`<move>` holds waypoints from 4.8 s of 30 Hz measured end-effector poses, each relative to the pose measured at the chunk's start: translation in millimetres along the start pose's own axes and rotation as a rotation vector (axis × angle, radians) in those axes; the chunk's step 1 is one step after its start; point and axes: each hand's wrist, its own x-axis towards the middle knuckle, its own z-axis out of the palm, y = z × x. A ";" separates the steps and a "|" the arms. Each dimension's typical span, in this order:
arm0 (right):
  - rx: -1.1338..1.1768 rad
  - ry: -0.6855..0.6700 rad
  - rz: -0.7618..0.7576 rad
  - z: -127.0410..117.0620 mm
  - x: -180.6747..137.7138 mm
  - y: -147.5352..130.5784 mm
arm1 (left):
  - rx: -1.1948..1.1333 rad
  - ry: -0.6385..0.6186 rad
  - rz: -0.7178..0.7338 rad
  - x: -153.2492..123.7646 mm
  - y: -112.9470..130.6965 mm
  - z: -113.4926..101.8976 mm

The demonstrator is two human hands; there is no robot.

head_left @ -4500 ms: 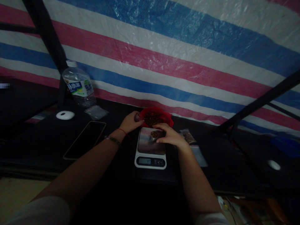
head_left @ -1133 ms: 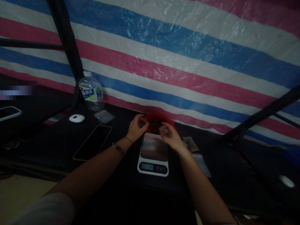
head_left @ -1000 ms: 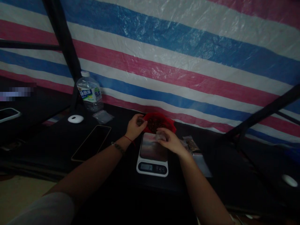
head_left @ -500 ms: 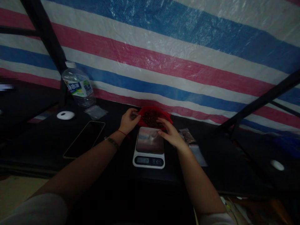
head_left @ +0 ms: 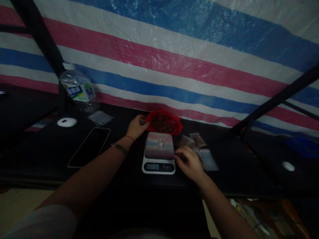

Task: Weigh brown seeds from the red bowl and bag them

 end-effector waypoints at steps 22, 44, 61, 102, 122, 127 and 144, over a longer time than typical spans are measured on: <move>-0.314 -0.134 -0.107 23.9 -61.8 -7.4 | 0.032 -0.003 -0.016 1.7 -4.3 1.3; -0.273 -0.103 -0.067 24.0 -63.3 -2.8 | 0.014 0.033 0.005 1.9 -4.4 0.4; -0.304 -0.073 -0.060 23.9 -63.7 -2.1 | 0.051 0.040 0.050 5.7 -16.1 5.5; -0.351 -0.040 -0.075 23.7 -65.7 -6.5 | 0.108 0.001 -0.015 4.8 -11.1 2.7; -0.326 -0.109 -0.098 22.3 -62.8 -7.4 | 0.110 -0.003 -0.008 4.9 -12.2 2.4; -0.306 -0.102 -0.134 21.7 -62.8 -6.3 | 0.105 -0.003 -0.014 5.6 -12.7 3.2; -0.339 -0.100 -0.134 21.4 -61.8 -8.6 | 0.114 -0.021 -0.019 3.7 -8.0 0.6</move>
